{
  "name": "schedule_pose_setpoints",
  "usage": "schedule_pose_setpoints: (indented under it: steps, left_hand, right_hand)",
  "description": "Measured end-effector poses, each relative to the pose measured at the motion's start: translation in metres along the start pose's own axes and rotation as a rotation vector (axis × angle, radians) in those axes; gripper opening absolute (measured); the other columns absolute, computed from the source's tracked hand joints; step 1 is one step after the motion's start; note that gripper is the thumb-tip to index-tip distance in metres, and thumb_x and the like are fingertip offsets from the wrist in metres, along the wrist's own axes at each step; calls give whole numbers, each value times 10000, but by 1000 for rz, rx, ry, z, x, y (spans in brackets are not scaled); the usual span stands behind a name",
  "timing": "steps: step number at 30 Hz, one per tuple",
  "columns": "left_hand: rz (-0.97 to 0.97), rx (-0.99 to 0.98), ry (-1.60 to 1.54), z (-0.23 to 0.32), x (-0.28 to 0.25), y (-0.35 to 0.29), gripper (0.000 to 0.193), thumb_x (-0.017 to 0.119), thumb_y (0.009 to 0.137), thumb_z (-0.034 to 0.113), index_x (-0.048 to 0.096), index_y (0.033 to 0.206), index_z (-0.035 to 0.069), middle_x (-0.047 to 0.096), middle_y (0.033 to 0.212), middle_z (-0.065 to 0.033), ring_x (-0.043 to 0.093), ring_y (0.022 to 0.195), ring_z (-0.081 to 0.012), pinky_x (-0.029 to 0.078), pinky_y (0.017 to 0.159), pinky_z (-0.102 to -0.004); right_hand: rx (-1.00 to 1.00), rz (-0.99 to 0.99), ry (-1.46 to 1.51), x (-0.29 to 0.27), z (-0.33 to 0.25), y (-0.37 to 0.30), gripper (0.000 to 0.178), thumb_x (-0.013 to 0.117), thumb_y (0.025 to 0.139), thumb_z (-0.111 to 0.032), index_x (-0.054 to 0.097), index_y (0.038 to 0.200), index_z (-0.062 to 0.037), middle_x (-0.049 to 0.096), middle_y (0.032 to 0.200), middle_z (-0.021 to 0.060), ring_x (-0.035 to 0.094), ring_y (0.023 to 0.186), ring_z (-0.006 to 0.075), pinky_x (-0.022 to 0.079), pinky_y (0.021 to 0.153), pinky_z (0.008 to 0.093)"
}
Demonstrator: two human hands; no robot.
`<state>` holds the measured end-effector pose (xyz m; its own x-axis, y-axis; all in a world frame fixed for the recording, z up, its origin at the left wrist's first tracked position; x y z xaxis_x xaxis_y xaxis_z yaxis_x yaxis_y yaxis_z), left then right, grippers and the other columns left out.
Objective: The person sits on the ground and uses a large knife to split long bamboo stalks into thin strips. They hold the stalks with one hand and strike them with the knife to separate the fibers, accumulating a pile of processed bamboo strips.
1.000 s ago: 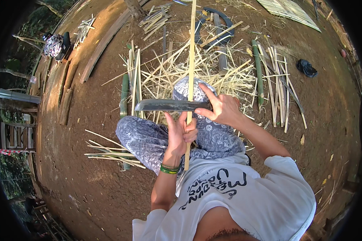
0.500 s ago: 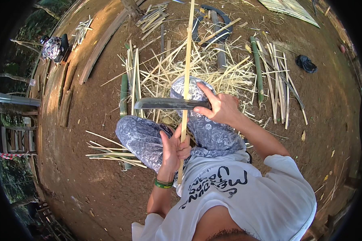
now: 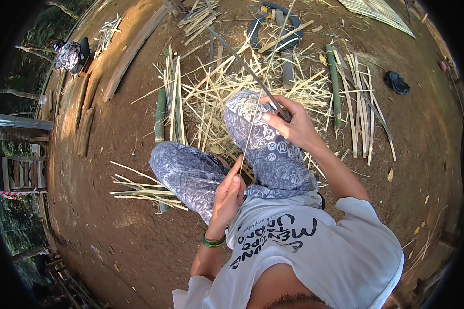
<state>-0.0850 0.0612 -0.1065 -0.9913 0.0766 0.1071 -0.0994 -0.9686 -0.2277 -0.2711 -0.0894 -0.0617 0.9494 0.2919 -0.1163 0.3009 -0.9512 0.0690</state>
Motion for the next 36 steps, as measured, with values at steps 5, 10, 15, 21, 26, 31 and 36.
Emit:
schedule_pose_setpoints:
  steps: [5,10,15,21,26,31,36]
  left_hand:
    - [86,88,41,8,3,8,503,529,1046,185,398,1500,14,424,705,94,341,592,12,269,498,-162]
    - [169,117,151,29,9,15,481,543,1029,134,435,1484,25,420,727,87,347,648,-10,289,566,-179]
    - [171,127,-23,43,13,26,494,481,1056,146,364,1529,61,399,688,71,329,559,-15,279,486,-184]
    - [93,88,-311,65,24,41,488,392,1082,124,300,1561,101,368,640,56,327,486,-22,295,426,-194]
    - [27,31,-446,68,30,39,473,381,1085,122,317,1553,104,379,655,38,324,479,-44,303,421,-202]
    - [-51,154,-323,68,32,28,441,372,1090,145,383,1530,171,348,695,26,327,508,-57,310,432,-213]
    - [-33,141,-242,70,29,20,469,375,1087,138,327,1553,134,338,691,33,318,518,-56,331,448,-207]
  right_hand:
    - [37,10,227,0,-13,8,327,705,943,-225,674,1208,-36,504,628,-98,391,509,-6,278,458,211]
    - [31,33,211,0,-11,9,324,694,951,-233,671,1203,-31,516,617,-93,400,483,-2,284,441,216]
    - [-208,28,-90,7,-14,-4,442,638,963,-364,650,1228,-11,545,581,8,507,509,81,380,475,283]
    - [-578,65,-487,38,-24,-29,562,716,834,-514,682,1244,-132,715,742,90,672,563,251,495,500,359]
    - [-565,45,-584,38,-31,-27,566,718,833,-508,681,1252,-130,724,771,89,672,559,239,489,483,341]
    - [-655,135,-464,24,-36,-14,557,726,837,-481,684,1240,-98,737,816,102,684,583,236,496,493,336]
    - [-609,98,-588,22,-46,-10,563,716,844,-497,684,1240,-99,736,823,114,674,575,238,496,495,335]
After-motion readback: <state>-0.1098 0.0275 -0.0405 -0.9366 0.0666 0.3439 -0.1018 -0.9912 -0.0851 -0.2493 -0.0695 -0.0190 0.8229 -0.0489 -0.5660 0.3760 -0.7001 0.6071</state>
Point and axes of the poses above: each hand's wrist, its own y-axis towards the middle knuckle, its own x-axis out of the palm, z = x × y, the point moved 7 cm from there along y, towards the middle knuckle
